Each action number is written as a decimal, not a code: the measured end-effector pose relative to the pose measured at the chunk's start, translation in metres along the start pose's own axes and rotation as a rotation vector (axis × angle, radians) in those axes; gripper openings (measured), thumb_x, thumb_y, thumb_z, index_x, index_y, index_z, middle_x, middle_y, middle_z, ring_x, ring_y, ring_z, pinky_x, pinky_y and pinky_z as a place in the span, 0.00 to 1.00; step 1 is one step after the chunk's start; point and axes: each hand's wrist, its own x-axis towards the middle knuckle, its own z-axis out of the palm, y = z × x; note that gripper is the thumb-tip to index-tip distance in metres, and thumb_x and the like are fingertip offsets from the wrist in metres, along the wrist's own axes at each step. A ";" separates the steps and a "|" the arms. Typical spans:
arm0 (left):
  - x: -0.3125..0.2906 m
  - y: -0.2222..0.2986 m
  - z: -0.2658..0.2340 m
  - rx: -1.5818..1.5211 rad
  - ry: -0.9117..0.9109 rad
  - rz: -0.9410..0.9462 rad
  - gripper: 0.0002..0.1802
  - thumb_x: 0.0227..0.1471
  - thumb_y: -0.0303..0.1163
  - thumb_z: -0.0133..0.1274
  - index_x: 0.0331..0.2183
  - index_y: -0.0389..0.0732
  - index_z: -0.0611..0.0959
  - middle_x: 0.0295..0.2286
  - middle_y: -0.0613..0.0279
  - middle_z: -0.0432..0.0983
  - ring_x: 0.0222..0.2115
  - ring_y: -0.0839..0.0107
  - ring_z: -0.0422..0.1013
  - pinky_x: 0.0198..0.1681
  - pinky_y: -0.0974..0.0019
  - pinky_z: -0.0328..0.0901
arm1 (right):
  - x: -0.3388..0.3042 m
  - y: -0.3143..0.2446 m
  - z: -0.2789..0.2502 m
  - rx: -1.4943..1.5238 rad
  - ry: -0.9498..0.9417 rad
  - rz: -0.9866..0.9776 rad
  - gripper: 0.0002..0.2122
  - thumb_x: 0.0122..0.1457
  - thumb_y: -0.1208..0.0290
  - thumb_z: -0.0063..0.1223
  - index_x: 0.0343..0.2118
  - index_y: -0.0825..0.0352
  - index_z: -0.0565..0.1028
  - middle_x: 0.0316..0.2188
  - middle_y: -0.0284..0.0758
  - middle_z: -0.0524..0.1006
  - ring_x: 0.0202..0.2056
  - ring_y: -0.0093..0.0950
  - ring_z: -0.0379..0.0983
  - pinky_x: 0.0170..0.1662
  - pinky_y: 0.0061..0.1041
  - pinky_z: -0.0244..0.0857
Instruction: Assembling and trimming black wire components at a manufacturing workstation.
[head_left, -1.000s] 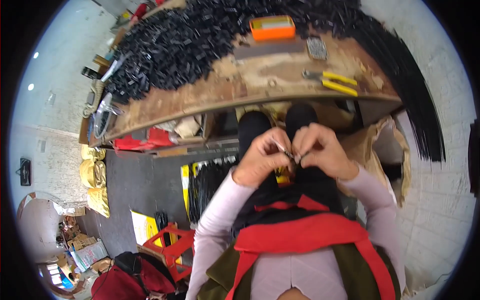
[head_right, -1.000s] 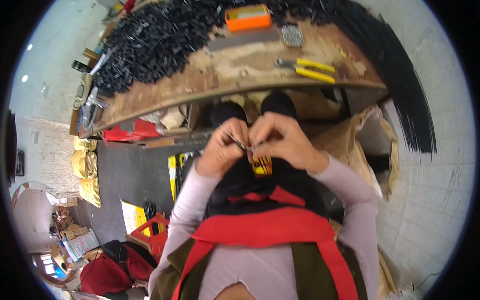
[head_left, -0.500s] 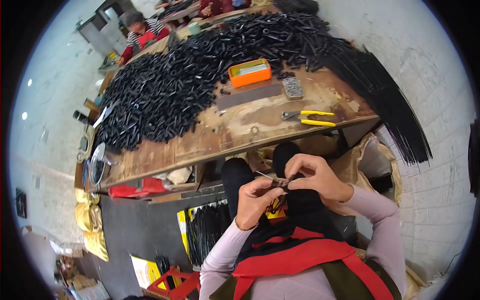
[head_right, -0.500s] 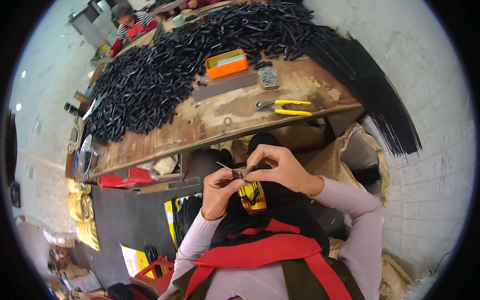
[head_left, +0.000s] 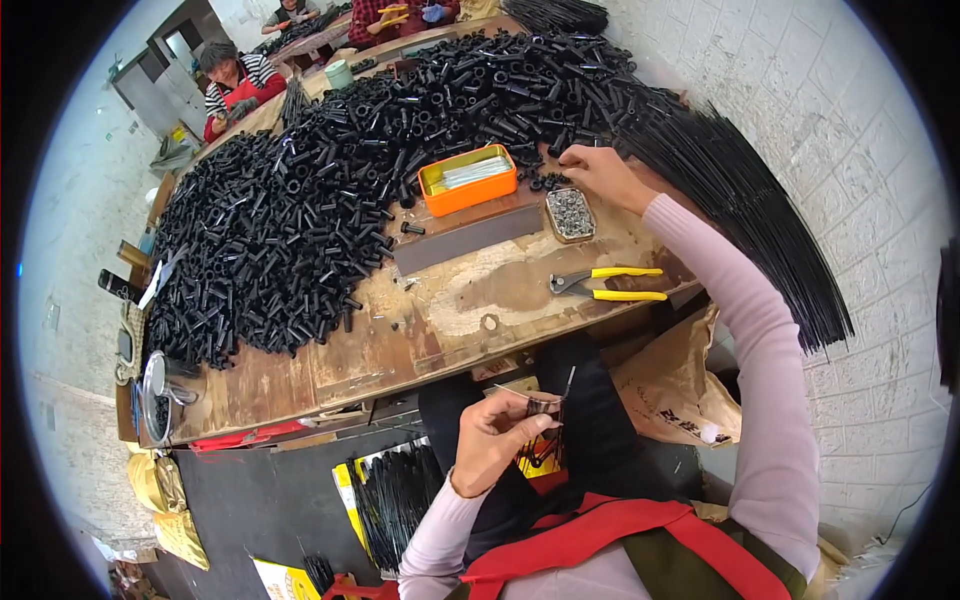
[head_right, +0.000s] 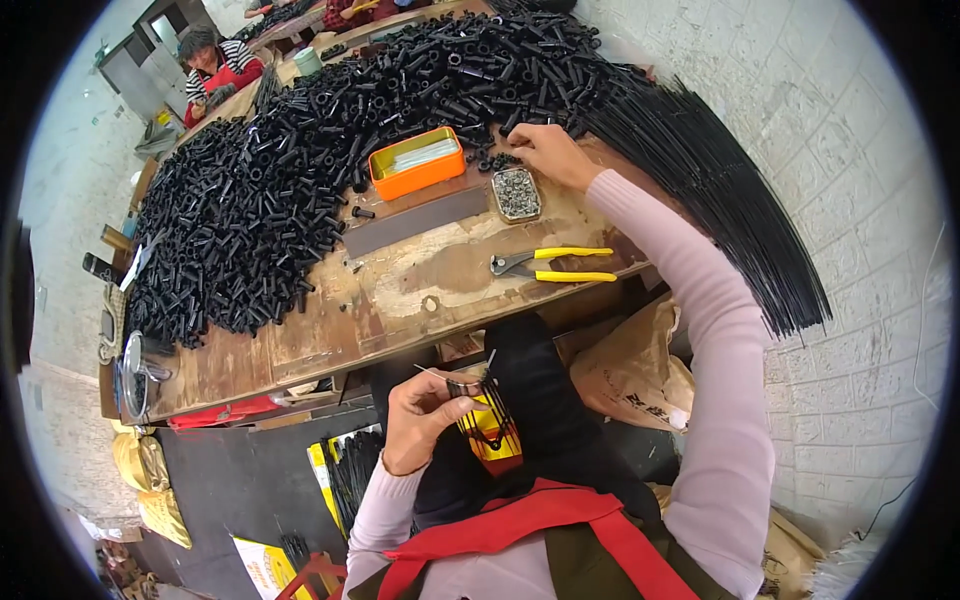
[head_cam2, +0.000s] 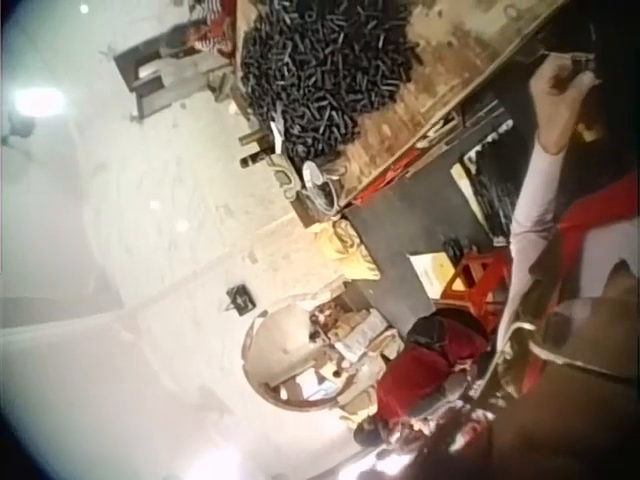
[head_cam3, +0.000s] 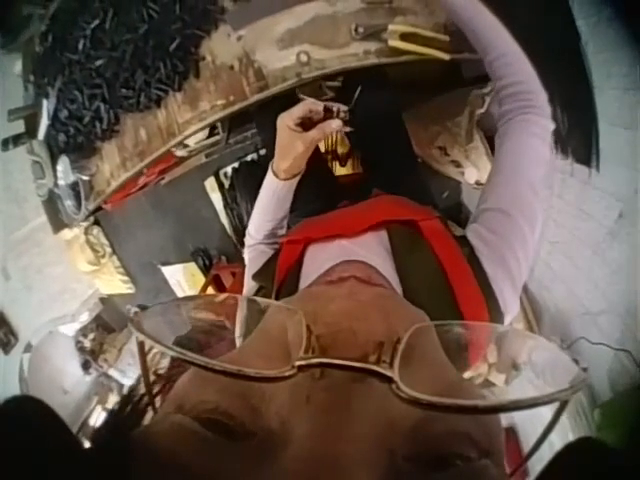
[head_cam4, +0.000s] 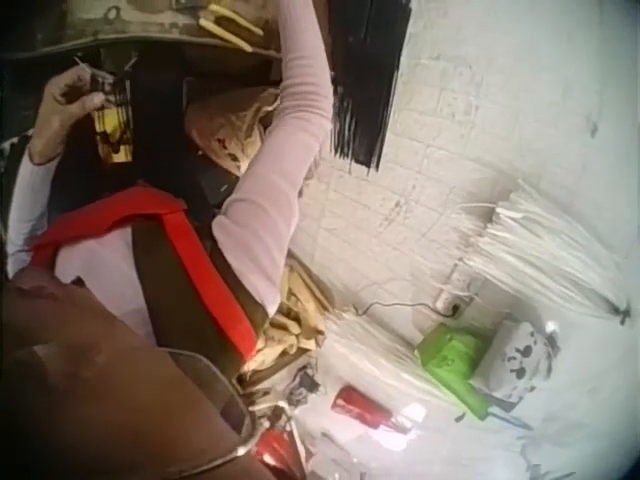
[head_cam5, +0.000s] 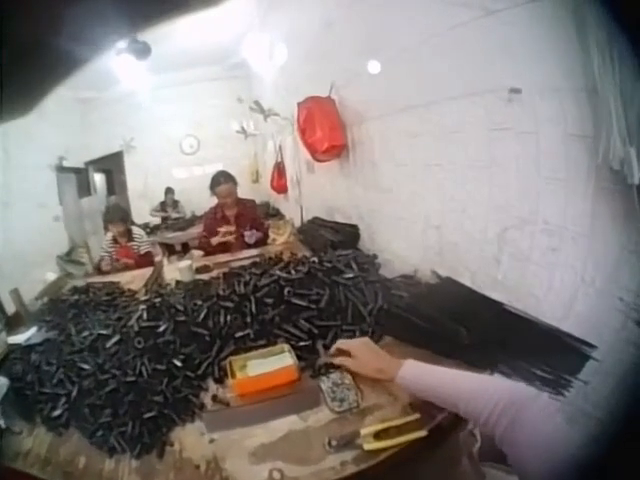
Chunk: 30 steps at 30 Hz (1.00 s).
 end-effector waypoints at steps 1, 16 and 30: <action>0.001 0.000 -0.002 -0.019 0.025 -0.004 0.06 0.49 0.17 0.58 0.29 0.30 0.77 0.37 0.48 0.77 0.37 0.65 0.75 0.43 0.58 0.74 | 0.003 0.005 0.003 0.000 -0.005 0.003 0.11 0.55 0.75 0.55 0.41 0.71 0.76 0.36 0.40 0.80 0.39 0.29 0.77 0.43 0.26 0.69; 0.003 0.013 0.024 0.084 -0.087 -0.016 0.18 0.54 0.21 0.54 0.48 0.32 0.76 0.38 0.59 0.77 0.39 0.73 0.73 0.42 0.67 0.72 | -0.122 -0.186 -0.032 0.813 -0.458 0.165 0.11 0.58 0.77 0.55 0.43 0.71 0.78 0.40 0.35 0.78 0.38 0.23 0.77 0.44 0.21 0.70; -0.028 0.029 0.054 0.036 -0.156 0.085 0.23 0.55 0.20 0.53 0.54 0.36 0.73 0.45 0.59 0.75 0.43 0.72 0.73 0.43 0.67 0.72 | -0.184 -0.234 -0.069 0.839 -0.456 0.043 0.06 0.57 0.79 0.56 0.38 0.70 0.77 0.45 0.39 0.77 0.46 0.26 0.75 0.52 0.25 0.67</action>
